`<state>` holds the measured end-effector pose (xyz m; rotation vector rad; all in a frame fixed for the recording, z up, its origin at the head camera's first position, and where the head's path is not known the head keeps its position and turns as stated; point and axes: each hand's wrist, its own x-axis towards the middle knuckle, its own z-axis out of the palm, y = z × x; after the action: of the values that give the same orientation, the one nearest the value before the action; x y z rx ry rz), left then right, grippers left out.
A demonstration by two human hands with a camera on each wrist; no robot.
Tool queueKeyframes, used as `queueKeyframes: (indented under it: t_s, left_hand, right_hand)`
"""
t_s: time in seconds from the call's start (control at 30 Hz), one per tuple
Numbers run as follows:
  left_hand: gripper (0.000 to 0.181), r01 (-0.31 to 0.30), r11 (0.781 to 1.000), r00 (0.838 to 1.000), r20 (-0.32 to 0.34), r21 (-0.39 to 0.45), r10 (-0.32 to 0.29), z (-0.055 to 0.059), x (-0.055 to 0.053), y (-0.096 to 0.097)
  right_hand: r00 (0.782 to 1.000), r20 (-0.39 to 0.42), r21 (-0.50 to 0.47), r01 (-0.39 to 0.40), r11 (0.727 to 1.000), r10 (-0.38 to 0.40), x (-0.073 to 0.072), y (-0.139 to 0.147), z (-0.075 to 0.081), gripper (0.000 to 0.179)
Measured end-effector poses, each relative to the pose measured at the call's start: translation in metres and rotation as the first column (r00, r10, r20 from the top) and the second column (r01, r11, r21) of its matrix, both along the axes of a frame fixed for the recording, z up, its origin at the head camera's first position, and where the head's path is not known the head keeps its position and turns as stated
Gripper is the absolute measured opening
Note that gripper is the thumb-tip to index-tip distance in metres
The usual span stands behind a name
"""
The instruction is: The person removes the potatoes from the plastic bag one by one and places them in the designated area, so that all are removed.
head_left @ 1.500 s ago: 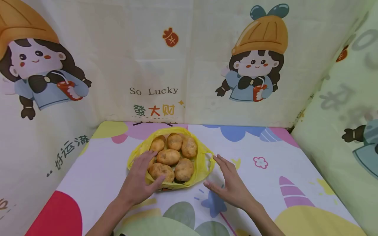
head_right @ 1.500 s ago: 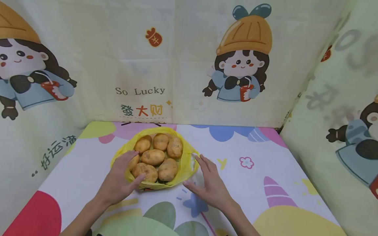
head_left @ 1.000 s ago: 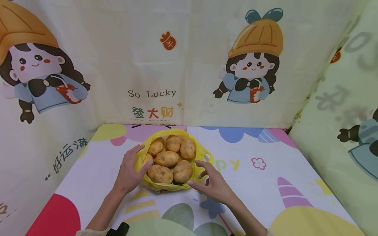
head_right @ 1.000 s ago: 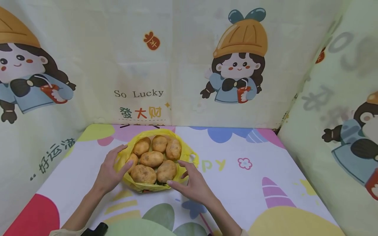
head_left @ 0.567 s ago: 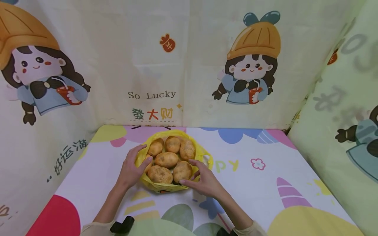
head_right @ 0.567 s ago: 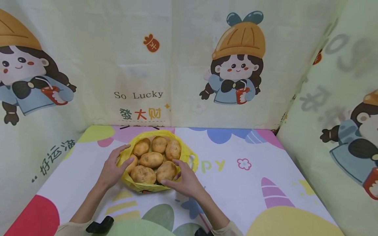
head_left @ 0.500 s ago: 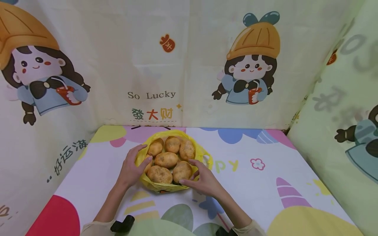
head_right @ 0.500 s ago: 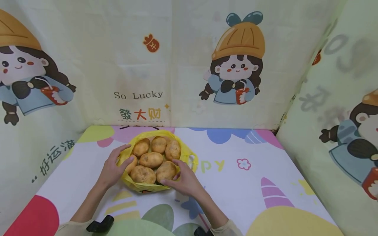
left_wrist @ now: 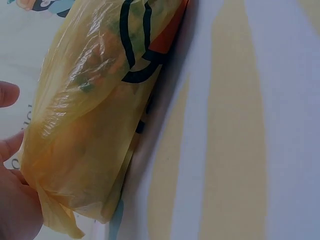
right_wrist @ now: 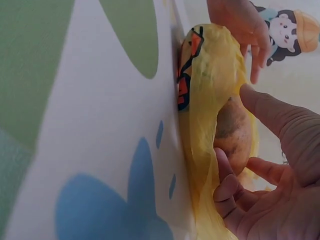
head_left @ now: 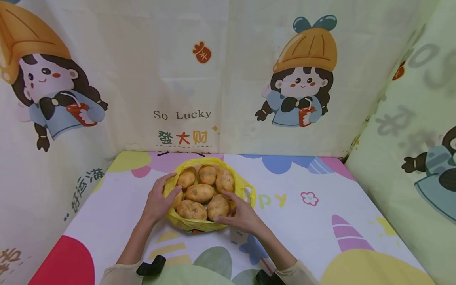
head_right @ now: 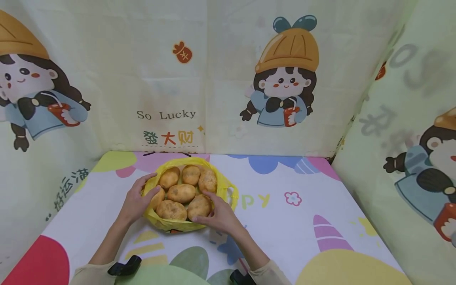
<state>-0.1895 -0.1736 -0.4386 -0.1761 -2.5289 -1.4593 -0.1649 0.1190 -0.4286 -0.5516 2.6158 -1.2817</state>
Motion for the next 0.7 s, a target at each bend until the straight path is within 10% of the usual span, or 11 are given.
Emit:
queueKeyframes:
  t_s: [0.7]
  left_hand:
    - [0.055, 0.082, 0.991, 0.995, 0.068, -0.104, -0.075, 0.006, 0.0, -0.015]
  right_hand:
    - [0.999, -0.004, -0.004, 0.044, 0.999, -0.044, -0.006, -0.006, -0.009, 0.08]
